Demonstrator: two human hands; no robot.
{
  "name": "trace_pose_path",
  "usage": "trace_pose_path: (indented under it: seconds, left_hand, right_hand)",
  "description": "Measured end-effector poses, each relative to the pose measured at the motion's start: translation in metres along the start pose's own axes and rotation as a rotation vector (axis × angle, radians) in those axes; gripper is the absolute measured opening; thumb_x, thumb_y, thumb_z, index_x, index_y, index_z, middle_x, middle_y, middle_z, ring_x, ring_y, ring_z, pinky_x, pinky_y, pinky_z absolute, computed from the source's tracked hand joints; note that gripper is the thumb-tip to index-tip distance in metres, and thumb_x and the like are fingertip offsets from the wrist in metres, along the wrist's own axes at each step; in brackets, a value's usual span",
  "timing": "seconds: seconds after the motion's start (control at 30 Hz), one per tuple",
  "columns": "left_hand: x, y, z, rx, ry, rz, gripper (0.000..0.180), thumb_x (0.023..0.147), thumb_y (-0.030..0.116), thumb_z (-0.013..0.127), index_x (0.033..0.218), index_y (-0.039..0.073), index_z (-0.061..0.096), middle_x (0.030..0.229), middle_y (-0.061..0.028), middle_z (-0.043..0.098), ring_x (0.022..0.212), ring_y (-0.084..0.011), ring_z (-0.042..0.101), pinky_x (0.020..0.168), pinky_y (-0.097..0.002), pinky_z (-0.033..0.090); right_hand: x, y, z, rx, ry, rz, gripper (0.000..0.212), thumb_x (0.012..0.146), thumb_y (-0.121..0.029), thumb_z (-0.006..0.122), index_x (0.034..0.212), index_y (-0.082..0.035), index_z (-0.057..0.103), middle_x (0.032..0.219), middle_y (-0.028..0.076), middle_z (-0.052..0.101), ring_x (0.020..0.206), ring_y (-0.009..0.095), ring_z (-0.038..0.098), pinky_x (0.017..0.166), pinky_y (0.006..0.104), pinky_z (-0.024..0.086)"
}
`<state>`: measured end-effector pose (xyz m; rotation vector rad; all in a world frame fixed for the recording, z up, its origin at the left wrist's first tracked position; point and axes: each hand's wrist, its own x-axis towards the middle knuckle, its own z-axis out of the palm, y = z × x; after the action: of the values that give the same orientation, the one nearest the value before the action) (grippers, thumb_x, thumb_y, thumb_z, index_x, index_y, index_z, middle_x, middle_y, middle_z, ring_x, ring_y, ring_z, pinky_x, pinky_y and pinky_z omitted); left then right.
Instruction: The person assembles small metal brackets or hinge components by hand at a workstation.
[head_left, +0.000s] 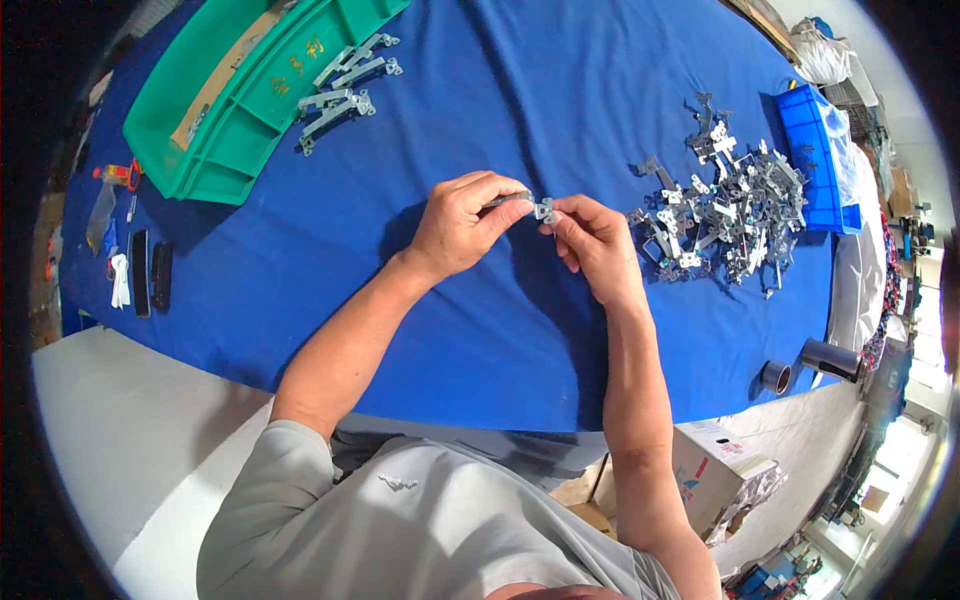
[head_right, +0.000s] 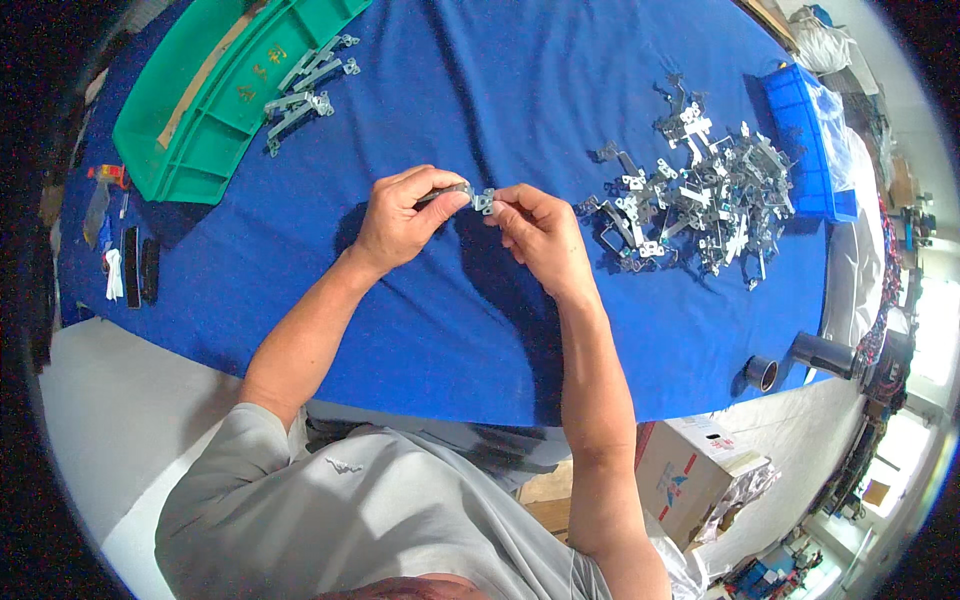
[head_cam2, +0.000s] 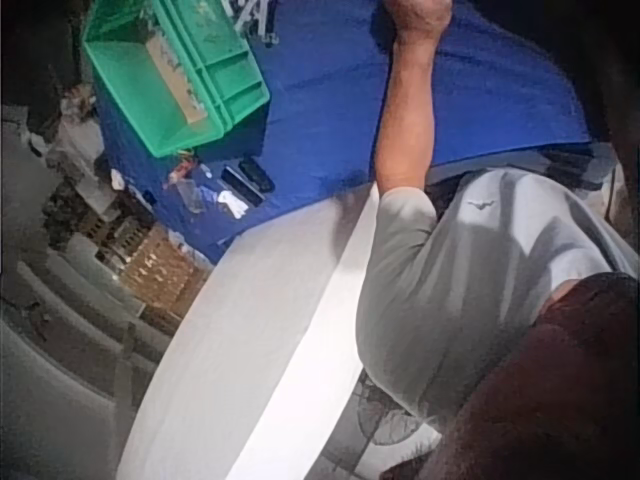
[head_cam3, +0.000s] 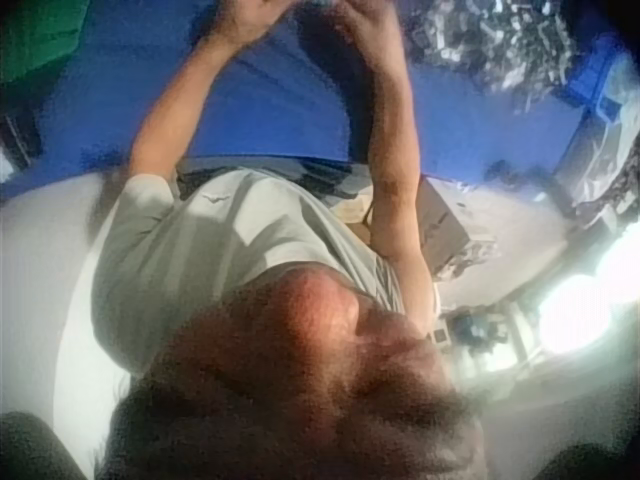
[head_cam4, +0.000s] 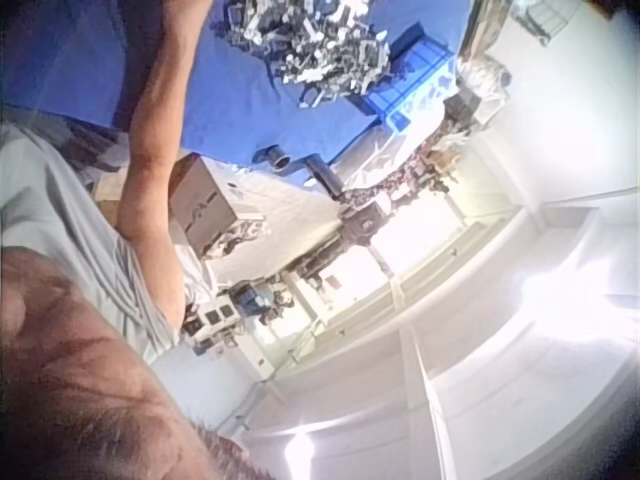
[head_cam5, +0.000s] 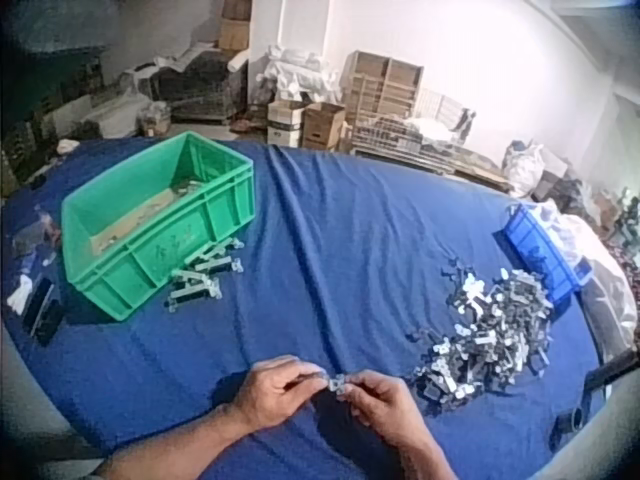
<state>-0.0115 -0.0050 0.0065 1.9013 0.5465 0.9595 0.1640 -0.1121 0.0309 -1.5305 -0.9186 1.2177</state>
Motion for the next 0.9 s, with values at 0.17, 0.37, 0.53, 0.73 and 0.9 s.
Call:
trace_pose_path:
  seconds: [0.17,0.37,0.53,0.73,0.9]
  left_hand:
    - [0.001,0.003,-0.001,-0.004,-0.042,-0.01,0.014,0.09,0.012,0.073,0.096,0.0,0.071,0.079,-0.0078,0.067,0.067,-0.014,0.061,0.06,-0.0286,0.047]
    - [0.0,-0.001,0.001,0.044,-0.101,0.043,0.013,0.089,0.012,0.073,0.095,0.001,0.072,0.081,-0.0083,0.068,0.067,-0.0156,0.062,0.061,-0.0297,0.049]
    - [0.0,0.0,0.002,0.057,-0.131,0.056,0.013,0.089,0.012,0.073,0.095,0.001,0.072,0.081,-0.0087,0.068,0.068,-0.016,0.063,0.061,-0.0297,0.049]
    - [0.001,-0.002,0.001,0.077,0.13,-0.05,0.013,0.091,0.011,0.072,0.095,0.0,0.071,0.083,-0.0086,0.07,0.072,-0.0132,0.065,0.063,-0.0282,0.05]
    - [0.001,-0.001,0.001,0.049,0.1,-0.084,0.014,0.092,0.011,0.072,0.097,-0.001,0.071,0.084,-0.0084,0.071,0.072,-0.0102,0.064,0.063,-0.0268,0.05]
  right_hand:
    - [0.002,0.003,-0.001,0.005,0.025,-0.01,0.02,0.1,-0.017,0.061,0.105,0.001,0.068,0.078,0.0,0.062,0.065,0.006,0.054,0.056,0.0227,0.046]
    - [0.004,0.004,0.002,0.105,-0.01,-0.069,0.021,0.101,-0.017,0.06,0.106,0.001,0.067,0.078,0.001,0.06,0.067,0.007,0.055,0.059,0.0237,0.047]
    - [0.004,0.01,0.002,0.11,0.088,-0.183,0.02,0.1,-0.016,0.06,0.106,0.001,0.067,0.08,0.002,0.062,0.067,0.007,0.055,0.057,0.023,0.046]
    - [0.003,0.004,-0.002,0.073,0.106,-0.053,0.019,0.1,-0.016,0.061,0.107,-0.001,0.069,0.084,0.002,0.067,0.066,0.005,0.054,0.051,0.0214,0.043]
    - [-0.001,0.003,0.004,-0.059,-0.013,0.0,0.02,0.099,-0.019,0.063,0.107,-0.002,0.07,0.082,-0.001,0.066,0.065,0.005,0.054,0.053,0.0209,0.043]
